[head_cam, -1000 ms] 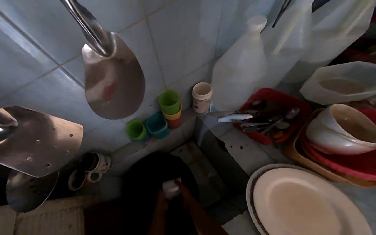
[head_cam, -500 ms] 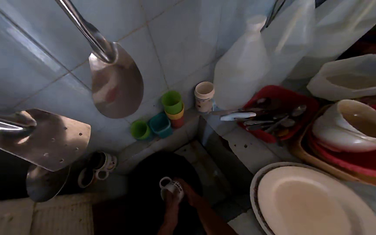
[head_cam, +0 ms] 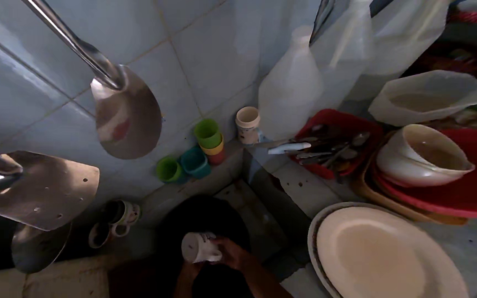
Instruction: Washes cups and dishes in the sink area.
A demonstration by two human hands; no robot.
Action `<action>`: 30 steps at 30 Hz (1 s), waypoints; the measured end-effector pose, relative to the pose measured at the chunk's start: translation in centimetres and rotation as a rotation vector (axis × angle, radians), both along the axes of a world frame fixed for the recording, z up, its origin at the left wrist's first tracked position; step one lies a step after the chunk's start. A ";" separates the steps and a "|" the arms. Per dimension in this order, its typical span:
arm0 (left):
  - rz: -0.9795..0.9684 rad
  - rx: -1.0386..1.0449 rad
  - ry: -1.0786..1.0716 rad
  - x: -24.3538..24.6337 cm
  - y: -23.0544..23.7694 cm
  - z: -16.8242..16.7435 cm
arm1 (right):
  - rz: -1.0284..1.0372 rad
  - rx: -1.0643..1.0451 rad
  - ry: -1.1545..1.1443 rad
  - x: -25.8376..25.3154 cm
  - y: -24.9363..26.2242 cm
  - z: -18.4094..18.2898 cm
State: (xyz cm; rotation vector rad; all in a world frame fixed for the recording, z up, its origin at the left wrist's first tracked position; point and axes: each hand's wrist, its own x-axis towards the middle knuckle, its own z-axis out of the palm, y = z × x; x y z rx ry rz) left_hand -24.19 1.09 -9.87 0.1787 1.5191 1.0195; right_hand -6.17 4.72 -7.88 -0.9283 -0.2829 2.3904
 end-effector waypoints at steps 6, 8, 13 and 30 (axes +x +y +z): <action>-0.295 0.030 0.540 -2.8 5.9 -4.3 | -0.017 0.205 -0.499 1.4 -0.5 1.3; -0.121 0.033 0.514 -1.8 6.9 -5.4 | 0.056 0.274 -0.667 1.6 -0.9 0.6; 0.027 0.331 -0.393 0.6 6.7 -4.7 | 0.183 0.417 -0.874 0.7 -0.6 -0.2; -0.486 -0.008 -0.295 -0.7 2.5 1.7 | 0.164 0.329 -0.234 1.7 -0.3 1.1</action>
